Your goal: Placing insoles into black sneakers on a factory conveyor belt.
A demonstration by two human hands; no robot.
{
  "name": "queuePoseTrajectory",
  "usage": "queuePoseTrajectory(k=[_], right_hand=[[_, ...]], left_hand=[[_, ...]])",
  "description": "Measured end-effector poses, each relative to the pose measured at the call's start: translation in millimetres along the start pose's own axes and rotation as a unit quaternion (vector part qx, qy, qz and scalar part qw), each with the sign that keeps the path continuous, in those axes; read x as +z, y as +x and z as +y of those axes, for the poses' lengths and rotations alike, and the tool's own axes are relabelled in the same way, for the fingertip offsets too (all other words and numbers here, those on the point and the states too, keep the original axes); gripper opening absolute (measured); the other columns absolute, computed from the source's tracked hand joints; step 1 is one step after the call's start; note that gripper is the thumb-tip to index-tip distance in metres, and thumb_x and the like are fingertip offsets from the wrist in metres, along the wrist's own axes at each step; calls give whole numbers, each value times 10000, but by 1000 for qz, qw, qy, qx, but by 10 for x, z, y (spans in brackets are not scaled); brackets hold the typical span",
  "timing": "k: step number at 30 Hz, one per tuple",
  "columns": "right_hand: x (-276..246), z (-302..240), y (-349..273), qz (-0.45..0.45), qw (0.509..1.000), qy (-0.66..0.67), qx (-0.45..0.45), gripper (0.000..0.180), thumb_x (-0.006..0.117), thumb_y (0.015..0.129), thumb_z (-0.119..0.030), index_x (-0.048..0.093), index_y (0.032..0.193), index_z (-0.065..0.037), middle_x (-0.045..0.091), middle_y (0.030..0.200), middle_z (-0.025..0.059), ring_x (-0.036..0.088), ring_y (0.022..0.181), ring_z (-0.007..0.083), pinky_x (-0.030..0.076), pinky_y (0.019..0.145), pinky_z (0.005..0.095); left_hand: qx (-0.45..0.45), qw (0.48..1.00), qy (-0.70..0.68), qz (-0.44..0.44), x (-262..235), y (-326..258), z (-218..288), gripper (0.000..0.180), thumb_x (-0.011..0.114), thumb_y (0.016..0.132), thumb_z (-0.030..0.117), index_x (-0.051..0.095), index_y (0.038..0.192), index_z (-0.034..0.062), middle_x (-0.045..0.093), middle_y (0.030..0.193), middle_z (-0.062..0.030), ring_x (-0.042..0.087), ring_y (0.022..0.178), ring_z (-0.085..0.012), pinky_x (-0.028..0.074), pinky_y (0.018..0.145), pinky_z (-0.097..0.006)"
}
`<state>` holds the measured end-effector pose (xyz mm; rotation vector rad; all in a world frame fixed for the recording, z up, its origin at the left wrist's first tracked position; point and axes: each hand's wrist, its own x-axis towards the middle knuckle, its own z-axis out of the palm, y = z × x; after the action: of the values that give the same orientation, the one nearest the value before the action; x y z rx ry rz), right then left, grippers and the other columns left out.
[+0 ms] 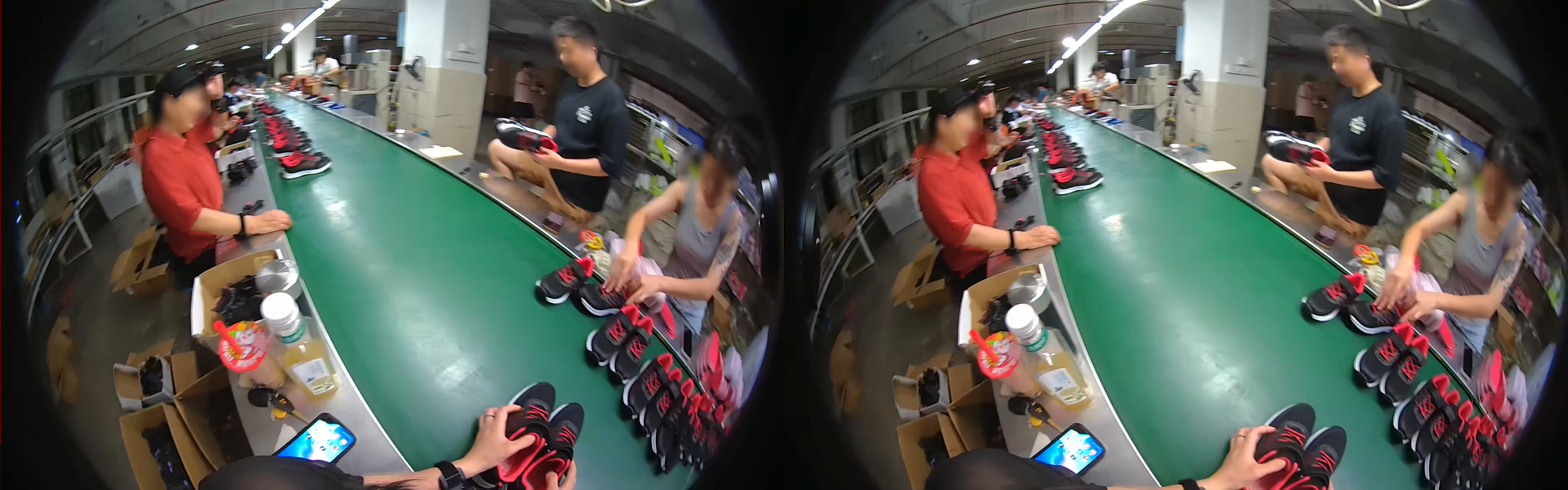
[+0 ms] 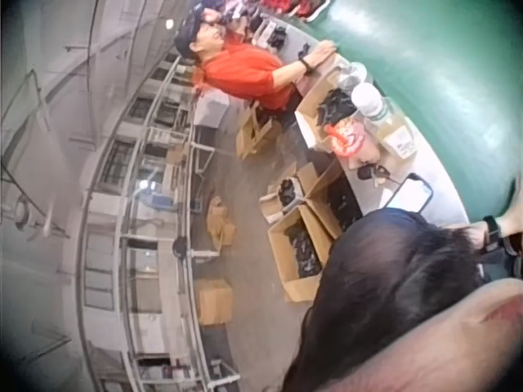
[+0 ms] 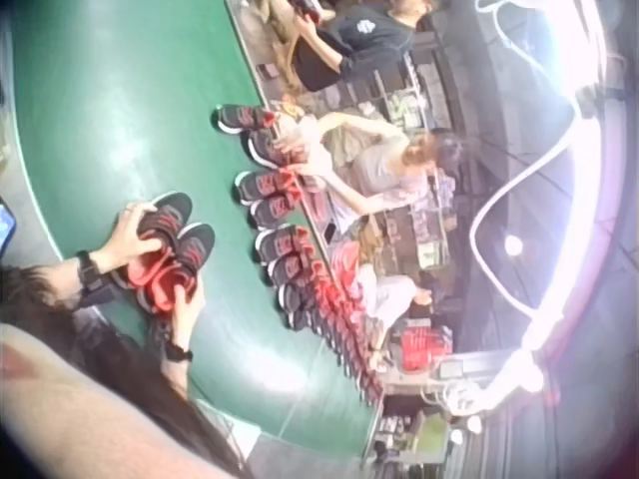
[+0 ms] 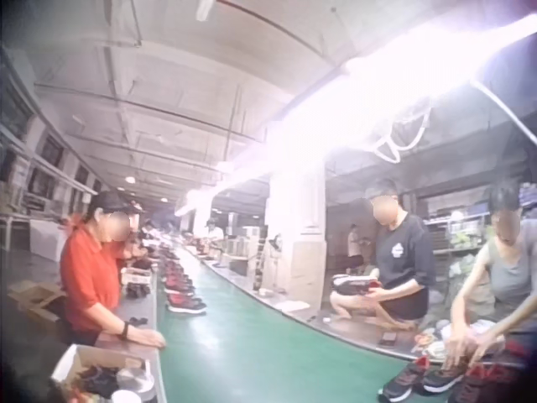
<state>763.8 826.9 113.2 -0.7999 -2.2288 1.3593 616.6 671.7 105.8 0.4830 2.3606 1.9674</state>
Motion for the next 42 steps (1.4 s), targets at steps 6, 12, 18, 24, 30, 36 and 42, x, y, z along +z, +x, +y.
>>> queuePoseTrajectory(k=[6, 12, 18, 24, 30, 36, 42], right_hand=[[182, 69, 32, 28, 995, 94, -28, 460, 612, 869, -72, 513, 1297, 66, 605, 1186, 147, 570, 1060, 232, 446, 951, 335], [35, -279, -77, 133, 962, 239, 28, 431, 616, 888, -116, 548, 1270, 72, 602, 1213, 148, 574, 1067, 224, 455, 934, 320], [192, -283, -54, 140, 947, 290, 11, 414, 609, 846, -91, 566, 1228, 64, 616, 1183, 154, 607, 1029, 228, 489, 890, 319], [6, -188, -125, 130, 964, 225, 55, 471, 572, 911, -150, 490, 1330, 48, 530, 1299, 193, 547, 1122, 295, 470, 955, 395], [35, -177, -89, 82, 968, 225, 70, 511, 572, 930, -165, 439, 1373, 52, 486, 1353, 198, 499, 1187, 301, 408, 1018, 399], [34, -54, -57, 65, 975, 204, 55, 507, 572, 944, -155, 426, 1383, 54, 466, 1378, 197, 478, 1211, 286, 384, 1038, 386], [96, -192, -122, 43, 959, 275, 59, 508, 587, 932, -126, 430, 1376, 64, 450, 1398, 195, 462, 1229, 275, 366, 1054, 378]], left_hand=[[31, 999, -12, -11, -244, 63, 86, 718, 782, 730, 427, 470, 1269, 70, 503, 1192, -158, 437, 1140, -327, 342, 982, -436], [-48, 945, -275, -171, -38, 88, 109, 687, 668, 898, 330, 279, 1384, 41, 334, 1391, -198, 304, 1356, -283, 250, 1142, -447], [-13, 903, -388, -182, -168, 93, 42, 631, 633, 927, 182, 234, 1385, 12, 321, 1401, -169, 295, 1365, -245, 207, 1160, -382], [-12, 910, -396, -120, 527, 9, -361, 604, 675, 880, 154, 323, 1351, 16, 400, 1323, -118, 350, 1299, -190, 245, 1119, -319], [-92, 962, -241, -91, 12, -91, 195, 632, 702, 830, 280, 400, 1329, 35, 463, 1300, -178, 452, 1201, -378, 346, 1064, -415], [-66, 986, -129, -84, 40, -14, 112, 655, 696, 857, 214, 344, 1383, 44, 399, 1396, -152, 381, 1335, -250, 288, 1125, -367], [-96, 988, -102, -67, -76, -97, 263, 688, 676, 713, 152, 422, 1352, 123, 508, 1280, -218, 488, 1207, -392, 403, 1031, -446]])
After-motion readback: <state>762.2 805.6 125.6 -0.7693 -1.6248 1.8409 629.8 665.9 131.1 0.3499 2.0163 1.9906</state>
